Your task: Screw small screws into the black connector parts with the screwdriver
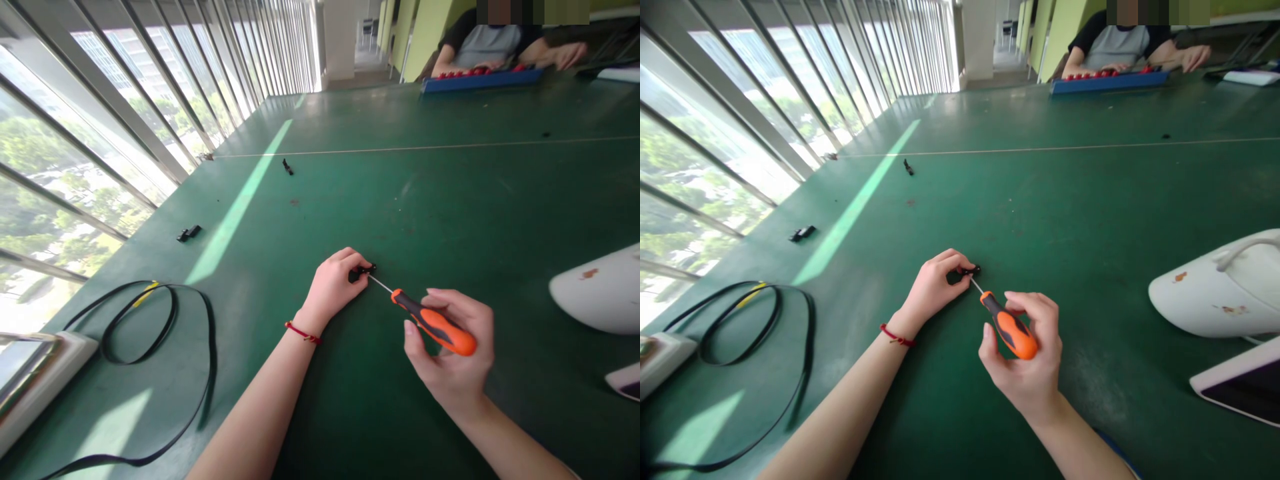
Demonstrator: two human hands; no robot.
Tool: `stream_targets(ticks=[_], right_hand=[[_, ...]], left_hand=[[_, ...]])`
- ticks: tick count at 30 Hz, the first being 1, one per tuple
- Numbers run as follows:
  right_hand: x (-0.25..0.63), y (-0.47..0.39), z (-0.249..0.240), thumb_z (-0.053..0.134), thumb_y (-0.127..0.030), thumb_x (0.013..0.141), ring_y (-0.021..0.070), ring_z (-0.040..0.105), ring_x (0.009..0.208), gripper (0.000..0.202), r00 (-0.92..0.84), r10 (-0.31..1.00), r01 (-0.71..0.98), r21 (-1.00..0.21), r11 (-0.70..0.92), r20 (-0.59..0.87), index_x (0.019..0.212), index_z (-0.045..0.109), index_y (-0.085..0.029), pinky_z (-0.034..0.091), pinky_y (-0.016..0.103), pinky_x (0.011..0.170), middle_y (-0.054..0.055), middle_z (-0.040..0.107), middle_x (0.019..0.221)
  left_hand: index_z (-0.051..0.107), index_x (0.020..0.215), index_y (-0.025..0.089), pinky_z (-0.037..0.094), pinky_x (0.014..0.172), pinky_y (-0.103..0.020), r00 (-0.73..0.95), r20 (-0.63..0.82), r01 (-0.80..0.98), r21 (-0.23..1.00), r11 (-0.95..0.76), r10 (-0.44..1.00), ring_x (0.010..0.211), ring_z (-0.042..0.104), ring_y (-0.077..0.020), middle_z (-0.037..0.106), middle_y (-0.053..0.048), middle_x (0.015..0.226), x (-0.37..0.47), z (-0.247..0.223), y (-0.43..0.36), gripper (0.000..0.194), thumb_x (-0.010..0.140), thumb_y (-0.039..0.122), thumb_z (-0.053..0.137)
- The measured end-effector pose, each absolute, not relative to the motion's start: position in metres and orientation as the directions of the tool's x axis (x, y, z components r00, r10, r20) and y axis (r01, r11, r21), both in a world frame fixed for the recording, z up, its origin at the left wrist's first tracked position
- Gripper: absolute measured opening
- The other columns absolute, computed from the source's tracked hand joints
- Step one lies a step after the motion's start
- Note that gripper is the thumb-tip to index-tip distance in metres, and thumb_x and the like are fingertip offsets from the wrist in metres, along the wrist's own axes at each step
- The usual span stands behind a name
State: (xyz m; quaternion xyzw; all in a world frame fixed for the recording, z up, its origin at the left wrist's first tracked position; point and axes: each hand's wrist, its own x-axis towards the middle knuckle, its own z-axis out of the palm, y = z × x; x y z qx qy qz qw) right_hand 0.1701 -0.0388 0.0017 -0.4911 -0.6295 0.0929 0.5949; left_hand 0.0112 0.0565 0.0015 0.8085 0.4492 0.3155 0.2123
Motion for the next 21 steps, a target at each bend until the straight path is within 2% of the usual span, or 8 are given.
stream_targets(ticks=[3, 5, 8, 10, 14, 19, 21], right_hand=[[0.1706, -0.0397, 0.0026, 0.064, -0.015, 0.074, 0.0138, 0.055, 0.067, 0.035, 0.092, 0.761, 0.539, -0.675, 0.504, 0.642, 0.107, 0.054, -0.021, 0.052, 0.032, 0.063, 0.002, 0.054, 0.082], [0.1704, -0.0403, 0.0033, 0.062, -0.012, 0.075, 0.013, 0.055, 0.066, 0.029, 0.079, 0.755, 0.562, -0.654, 0.506, 0.651, 0.103, 0.056, -0.022, 0.051, 0.031, 0.061, 0.002, 0.056, 0.084], [0.1699, -0.0401, 0.0031, 0.065, -0.012, 0.072, 0.0167, 0.057, 0.077, 0.043, 0.178, 0.716, 0.513, -0.684, 0.518, 0.675, 0.111, 0.052, -0.022, 0.053, 0.032, 0.063, 0.006, 0.054, 0.094], [0.1699, -0.0393, 0.0028, 0.066, -0.014, 0.071, 0.017, 0.056, 0.076, 0.049, 0.174, 0.729, 0.488, -0.701, 0.52, 0.662, 0.116, 0.049, -0.021, 0.053, 0.033, 0.062, 0.004, 0.052, 0.089], [0.1699, -0.0388, 0.0026, 0.062, -0.013, 0.076, 0.0123, 0.054, 0.06, 0.031, 0.049, 0.767, 0.555, -0.656, 0.511, 0.639, 0.105, 0.056, -0.021, 0.051, 0.032, 0.063, -0.001, 0.054, 0.073], [0.1685, -0.0387, 0.0031, 0.068, -0.014, 0.069, 0.0175, 0.058, 0.077, 0.057, 0.195, 0.717, 0.492, -0.699, 0.519, 0.669, 0.122, 0.046, -0.02, 0.053, 0.034, 0.064, 0.005, 0.054, 0.091], [0.1686, -0.0384, 0.0046, 0.067, -0.017, 0.071, 0.0162, 0.057, 0.072, 0.051, 0.153, 0.729, 0.527, -0.679, 0.511, 0.667, 0.118, 0.049, -0.02, 0.052, 0.035, 0.066, 0.002, 0.054, 0.083]], left_hand=[[0.064, 0.085, 0.018, 0.05, 0.073, -0.024, 0.398, 0.315, 0.594, 0.627, -0.504, 0.862, 0.078, 0.06, -0.0133, 0.064, -0.002, 0.09, 0.0113, 0.0022, 0.0562, 0.016, 0.074, 0.011, 0.055], [0.064, 0.085, 0.018, 0.05, 0.072, -0.024, 0.397, 0.312, 0.594, 0.63, -0.5, 0.863, 0.078, 0.061, -0.0134, 0.065, -0.002, 0.089, 0.0114, 0.0027, 0.0561, 0.016, 0.074, 0.01, 0.055], [0.064, 0.085, 0.018, 0.05, 0.073, -0.024, 0.395, 0.312, 0.594, 0.631, -0.5, 0.864, 0.078, 0.061, -0.0136, 0.065, -0.002, 0.09, 0.0115, 0.003, 0.0563, 0.016, 0.074, 0.011, 0.055], [0.064, 0.084, 0.018, 0.05, 0.073, -0.024, 0.396, 0.315, 0.593, 0.63, -0.502, 0.863, 0.079, 0.061, -0.0137, 0.065, -0.002, 0.09, 0.0114, 0.0029, 0.0563, 0.016, 0.074, 0.01, 0.055], [0.064, 0.085, 0.018, 0.05, 0.072, -0.024, 0.402, 0.317, 0.588, 0.63, -0.507, 0.859, 0.078, 0.061, -0.0133, 0.065, -0.002, 0.089, 0.0111, 0.0025, 0.0561, 0.016, 0.074, 0.01, 0.055], [0.064, 0.084, 0.017, 0.05, 0.072, -0.024, 0.4, 0.322, 0.584, 0.632, -0.509, 0.858, 0.078, 0.06, -0.013, 0.065, -0.002, 0.089, 0.0113, 0.003, 0.0567, 0.014, 0.075, 0.011, 0.055], [0.064, 0.084, 0.017, 0.05, 0.072, -0.024, 0.4, 0.322, 0.586, 0.63, -0.509, 0.858, 0.078, 0.06, -0.0131, 0.065, -0.002, 0.089, 0.0114, 0.0032, 0.0569, 0.014, 0.075, 0.011, 0.056]])
